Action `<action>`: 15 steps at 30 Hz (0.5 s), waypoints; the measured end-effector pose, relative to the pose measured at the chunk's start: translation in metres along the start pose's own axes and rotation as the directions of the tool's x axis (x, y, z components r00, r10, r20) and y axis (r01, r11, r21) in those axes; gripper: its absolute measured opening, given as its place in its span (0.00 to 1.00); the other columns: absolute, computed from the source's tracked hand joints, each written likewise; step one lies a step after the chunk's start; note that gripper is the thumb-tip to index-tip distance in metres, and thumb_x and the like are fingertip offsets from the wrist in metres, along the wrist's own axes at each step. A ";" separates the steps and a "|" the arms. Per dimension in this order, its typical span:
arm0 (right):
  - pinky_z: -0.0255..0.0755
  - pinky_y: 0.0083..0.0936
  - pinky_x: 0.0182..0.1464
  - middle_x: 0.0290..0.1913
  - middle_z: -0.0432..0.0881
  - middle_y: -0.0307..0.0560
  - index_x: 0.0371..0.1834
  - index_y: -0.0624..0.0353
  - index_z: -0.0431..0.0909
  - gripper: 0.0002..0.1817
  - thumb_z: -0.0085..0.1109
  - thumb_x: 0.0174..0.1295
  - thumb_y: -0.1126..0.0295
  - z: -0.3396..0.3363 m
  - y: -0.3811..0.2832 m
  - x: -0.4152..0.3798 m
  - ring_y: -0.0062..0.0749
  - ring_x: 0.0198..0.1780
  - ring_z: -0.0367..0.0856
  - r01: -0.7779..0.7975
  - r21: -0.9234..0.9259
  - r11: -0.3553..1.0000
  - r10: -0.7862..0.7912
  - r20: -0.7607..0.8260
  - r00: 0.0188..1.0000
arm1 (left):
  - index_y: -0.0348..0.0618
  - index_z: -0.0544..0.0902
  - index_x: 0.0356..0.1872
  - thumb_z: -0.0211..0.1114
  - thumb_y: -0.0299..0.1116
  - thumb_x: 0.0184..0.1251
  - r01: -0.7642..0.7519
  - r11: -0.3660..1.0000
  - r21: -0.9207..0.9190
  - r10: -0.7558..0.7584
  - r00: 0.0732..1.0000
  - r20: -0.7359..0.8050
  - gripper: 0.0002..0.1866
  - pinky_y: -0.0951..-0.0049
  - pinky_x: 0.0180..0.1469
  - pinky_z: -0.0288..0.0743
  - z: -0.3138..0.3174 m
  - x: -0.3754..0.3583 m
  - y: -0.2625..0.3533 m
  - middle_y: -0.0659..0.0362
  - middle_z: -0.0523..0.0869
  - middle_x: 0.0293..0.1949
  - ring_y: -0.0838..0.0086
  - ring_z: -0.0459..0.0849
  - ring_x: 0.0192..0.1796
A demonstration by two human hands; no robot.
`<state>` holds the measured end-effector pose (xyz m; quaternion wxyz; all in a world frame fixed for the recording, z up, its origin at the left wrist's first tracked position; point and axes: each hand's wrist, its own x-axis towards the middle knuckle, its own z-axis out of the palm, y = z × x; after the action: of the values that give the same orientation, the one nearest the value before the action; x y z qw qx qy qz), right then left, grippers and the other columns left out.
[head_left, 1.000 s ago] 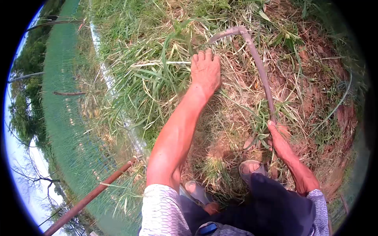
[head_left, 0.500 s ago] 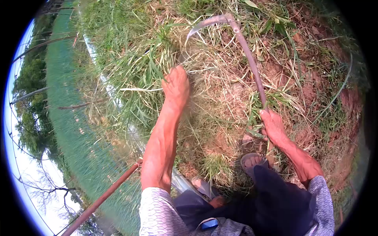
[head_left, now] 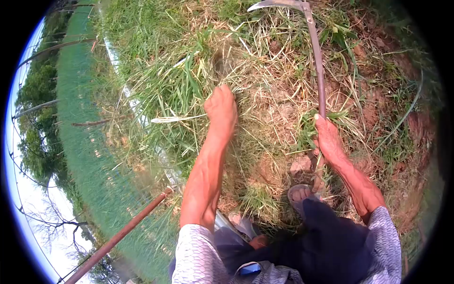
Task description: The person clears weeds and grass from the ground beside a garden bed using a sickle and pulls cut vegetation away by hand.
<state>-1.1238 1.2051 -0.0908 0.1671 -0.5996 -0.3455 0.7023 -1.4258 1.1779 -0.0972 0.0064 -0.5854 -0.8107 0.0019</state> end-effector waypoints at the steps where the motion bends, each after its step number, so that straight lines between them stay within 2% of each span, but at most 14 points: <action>1: 0.60 0.24 0.20 0.22 0.65 0.35 0.35 0.58 0.69 0.23 0.49 0.68 0.46 -0.013 0.034 -0.008 0.20 0.21 0.63 0.099 -0.287 0.953 -0.067 0.118 0.991 | 0.39 0.74 0.33 0.52 0.25 0.59 -0.002 1.000 -0.007 0.002 1.000 -0.009 0.04 0.55 0.33 0.76 -0.001 0.002 0.000 0.47 0.80 0.32 0.53 0.83 0.33; 2: 0.62 0.28 0.24 0.22 0.66 0.37 0.35 0.60 0.70 0.23 0.50 0.67 0.47 -0.018 0.055 -0.016 0.23 0.23 0.65 0.218 -0.532 0.818 -0.098 0.246 0.964 | 0.39 0.74 0.32 0.52 0.25 0.58 -0.016 1.000 -0.017 0.016 1.000 -0.006 0.04 0.54 0.32 0.75 -0.002 0.004 -0.002 0.47 0.80 0.32 0.53 0.83 0.32; 4: 0.63 0.34 0.28 0.23 0.68 0.38 0.36 0.62 0.71 0.22 0.49 0.67 0.49 -0.011 0.050 -0.037 0.27 0.25 0.67 0.032 -0.486 0.874 0.108 0.257 0.960 | 0.39 0.74 0.31 0.51 0.25 0.58 0.005 1.000 -0.015 -0.005 1.000 0.007 0.04 0.54 0.31 0.75 -0.002 -0.002 -0.010 0.47 0.81 0.31 0.53 0.83 0.31; 6: 0.64 0.31 0.25 0.22 0.65 0.36 0.37 0.61 0.72 0.23 0.50 0.67 0.48 -0.017 0.046 -0.028 0.25 0.25 0.67 0.010 -0.493 0.870 0.128 0.246 0.961 | 0.38 0.74 0.30 0.52 0.25 0.57 -0.003 0.998 -0.057 0.001 0.999 -0.035 0.03 0.53 0.30 0.74 0.002 0.000 -0.007 0.45 0.81 0.30 0.51 0.83 0.30; 8: 0.62 0.24 0.20 0.22 0.61 0.32 0.38 0.59 0.71 0.23 0.50 0.67 0.46 -0.021 0.042 -0.013 0.20 0.24 0.64 -0.122 -0.287 0.950 0.182 0.191 0.965 | 0.37 0.74 0.29 0.52 0.24 0.56 0.037 0.999 -0.038 -0.038 0.999 -0.013 0.03 0.52 0.28 0.73 0.005 -0.004 -0.004 0.44 0.81 0.29 0.50 0.82 0.28; 10: 0.58 0.16 0.15 0.22 0.58 0.30 0.37 0.55 0.68 0.23 0.50 0.66 0.44 -0.007 0.002 -0.003 0.15 0.21 0.60 -0.194 0.073 0.978 0.187 0.096 0.978 | 0.39 0.72 0.32 0.55 0.23 0.57 0.021 0.999 -0.042 -0.021 1.000 -0.001 0.03 0.53 0.32 0.72 0.002 -0.005 0.000 0.48 0.79 0.29 0.53 0.80 0.32; 11: 0.55 0.13 0.14 0.22 0.59 0.29 0.36 0.53 0.65 0.22 0.50 0.67 0.44 -0.003 -0.014 0.011 0.13 0.18 0.55 -0.153 0.206 0.966 0.153 0.014 0.988 | 0.39 0.71 0.32 0.55 0.23 0.56 0.022 0.997 -0.077 -0.020 1.000 0.017 0.04 0.53 0.32 0.71 0.003 -0.004 -0.002 0.48 0.78 0.29 0.53 0.80 0.32; 12: 0.55 0.13 0.15 0.21 0.59 0.29 0.33 0.51 0.64 0.22 0.51 0.66 0.44 -0.002 -0.024 0.025 0.14 0.18 0.56 -0.036 0.225 0.974 0.054 -0.075 0.996 | 0.39 0.71 0.32 0.55 0.23 0.56 0.026 0.997 -0.077 -0.025 1.000 0.014 0.04 0.53 0.32 0.71 0.003 -0.004 -0.003 0.48 0.78 0.29 0.53 0.80 0.32; 14: 0.55 0.14 0.13 0.21 0.64 0.31 0.35 0.53 0.64 0.20 0.48 0.69 0.47 -0.001 -0.031 0.023 0.15 0.17 0.60 -0.052 0.197 0.979 0.059 -0.028 0.998 | 0.39 0.71 0.32 0.54 0.21 0.56 0.064 0.994 -0.085 -0.059 0.997 0.054 0.03 0.53 0.32 0.70 0.004 -0.002 0.000 0.47 0.78 0.29 0.53 0.80 0.32; 15: 0.55 0.15 0.13 0.21 0.64 0.32 0.36 0.54 0.65 0.20 0.47 0.69 0.47 -0.005 -0.009 0.013 0.15 0.17 0.60 -0.058 -0.083 0.995 0.062 0.042 0.997 | 0.39 0.71 0.32 0.54 0.21 0.56 0.064 0.994 -0.093 -0.060 0.997 0.051 0.03 0.53 0.32 0.70 0.002 -0.003 0.001 0.47 0.78 0.29 0.53 0.80 0.32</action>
<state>-1.1235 1.2215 -0.0948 0.1133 -0.6003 -0.3595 0.7054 -1.4239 1.1759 -0.0996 -0.0407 -0.5593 -0.8277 -0.0226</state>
